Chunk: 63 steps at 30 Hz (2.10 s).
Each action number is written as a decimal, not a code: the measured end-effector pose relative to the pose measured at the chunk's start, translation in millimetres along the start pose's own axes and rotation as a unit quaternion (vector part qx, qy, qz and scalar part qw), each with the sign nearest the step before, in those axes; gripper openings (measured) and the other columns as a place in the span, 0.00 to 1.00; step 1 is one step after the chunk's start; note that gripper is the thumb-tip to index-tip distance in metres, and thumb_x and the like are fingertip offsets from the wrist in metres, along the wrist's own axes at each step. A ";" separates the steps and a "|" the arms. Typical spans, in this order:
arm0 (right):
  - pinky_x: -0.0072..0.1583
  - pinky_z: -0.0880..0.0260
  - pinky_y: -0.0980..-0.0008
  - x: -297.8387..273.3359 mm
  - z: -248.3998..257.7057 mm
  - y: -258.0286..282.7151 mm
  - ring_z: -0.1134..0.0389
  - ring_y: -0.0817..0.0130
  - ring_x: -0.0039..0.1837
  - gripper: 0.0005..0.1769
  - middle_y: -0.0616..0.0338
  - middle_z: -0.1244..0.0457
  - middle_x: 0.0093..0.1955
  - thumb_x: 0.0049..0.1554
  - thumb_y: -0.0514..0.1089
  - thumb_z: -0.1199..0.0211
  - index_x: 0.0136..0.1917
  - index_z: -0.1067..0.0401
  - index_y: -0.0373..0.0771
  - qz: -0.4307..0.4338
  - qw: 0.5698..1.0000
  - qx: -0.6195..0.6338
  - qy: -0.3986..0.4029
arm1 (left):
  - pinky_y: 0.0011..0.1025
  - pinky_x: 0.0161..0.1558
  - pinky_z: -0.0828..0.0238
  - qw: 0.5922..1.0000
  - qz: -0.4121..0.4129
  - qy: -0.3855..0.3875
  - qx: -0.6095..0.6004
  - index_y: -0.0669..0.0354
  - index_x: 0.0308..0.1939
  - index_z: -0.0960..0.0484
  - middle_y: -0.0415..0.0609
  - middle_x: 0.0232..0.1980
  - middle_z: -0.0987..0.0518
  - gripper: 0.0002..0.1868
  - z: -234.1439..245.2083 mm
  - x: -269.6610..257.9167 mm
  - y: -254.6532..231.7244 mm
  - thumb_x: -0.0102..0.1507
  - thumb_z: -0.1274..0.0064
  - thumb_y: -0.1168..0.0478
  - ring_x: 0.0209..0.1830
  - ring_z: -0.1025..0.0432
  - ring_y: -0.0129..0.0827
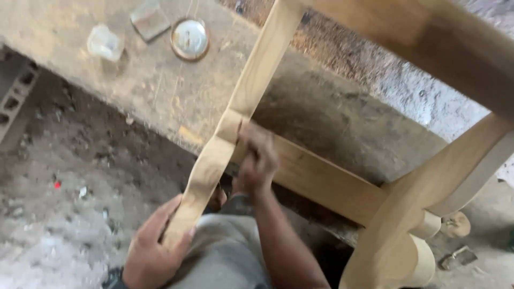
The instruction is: Sanding the surfaces and edges of a wooden furniture frame using a piece of sandpaper.
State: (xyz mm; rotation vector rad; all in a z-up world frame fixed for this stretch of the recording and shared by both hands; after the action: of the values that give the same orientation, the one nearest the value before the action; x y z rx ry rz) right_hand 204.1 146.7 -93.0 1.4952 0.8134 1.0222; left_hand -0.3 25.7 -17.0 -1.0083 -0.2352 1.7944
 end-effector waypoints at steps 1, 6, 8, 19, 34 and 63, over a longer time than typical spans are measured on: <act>0.65 0.24 0.61 9.8 -2.4 -1.7 0.28 0.56 0.62 0.11 0.43 0.31 0.56 0.63 0.26 0.46 0.52 0.24 0.34 0.023 1.000 -0.004 0.003 | 0.36 0.63 0.29 0.998 -0.059 -0.017 0.000 0.56 0.66 0.24 0.49 0.66 0.20 0.35 1.0 1.0 -2.1 0.55 0.39 0.51 0.65 0.25 0.37; 0.69 0.30 0.57 -10.5 5.0 -2.0 0.30 0.49 0.68 0.20 0.44 0.32 0.63 0.61 0.26 0.54 0.59 0.25 0.32 0.019 0.997 -0.066 0.026 | 0.34 0.64 0.31 0.994 -0.106 -0.030 -0.006 0.58 0.66 0.24 0.50 0.65 0.20 0.34 -0.1 0.1 -3.5 0.56 0.39 0.53 0.64 0.25 0.38; 0.59 0.25 0.57 -14.9 6.4 -9.5 0.29 0.53 0.57 0.14 0.46 0.31 0.50 0.61 0.25 0.48 0.53 0.24 0.33 0.080 0.996 -0.039 0.018 | 0.36 0.62 0.27 0.997 -0.069 -0.026 0.009 0.54 0.66 0.23 0.49 0.65 0.19 0.35 -1.8 -2.7 0.9 0.55 0.39 0.51 0.64 0.24 0.37; 0.62 0.21 0.63 8.0 -1.8 -2.7 0.29 0.56 0.60 0.10 0.46 0.31 0.55 0.64 0.26 0.47 0.54 0.25 0.30 0.044 0.999 -0.018 0.015 | 0.33 0.62 0.29 0.999 -0.037 -0.026 0.009 0.52 0.66 0.23 0.44 0.64 0.18 0.35 -0.9 -1.3 -0.5 0.54 0.39 0.52 0.63 0.23 0.33; 0.63 0.27 0.66 3.5 72.4 -10.8 0.36 0.48 0.75 0.12 0.34 0.39 0.72 0.64 0.30 0.48 0.59 0.28 0.29 -0.100 0.983 0.143 -0.063 | 0.25 0.54 0.23 0.989 0.136 -0.030 -0.037 0.36 0.61 0.16 0.31 0.60 0.12 0.37 0.8 0.8 -14.2 0.45 0.36 0.44 0.57 0.18 0.21; 0.27 0.50 0.74 31.6 0.2 -2.6 0.47 0.75 0.26 0.21 0.45 0.30 0.41 0.59 0.44 0.36 0.32 0.45 0.44 -0.267 0.954 0.123 -0.051 | 0.29 0.66 0.31 0.998 -0.044 -0.015 -0.050 0.54 0.65 0.22 0.44 0.64 0.18 0.35 -5.1 3.3 5.1 0.53 0.36 0.57 0.66 0.24 0.31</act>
State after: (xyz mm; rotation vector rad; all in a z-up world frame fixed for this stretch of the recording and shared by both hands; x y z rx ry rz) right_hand 216.7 175.6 -90.2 1.4029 1.2199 0.4484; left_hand -0.5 24.7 -24.8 -1.0269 -0.3854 1.7320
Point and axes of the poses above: each hand's wrist, its own x-axis towards the middle knuckle, its own z-axis out of the back of the hand, y = z × x, the point moved 3 cm from there along x, towards the middle knuckle
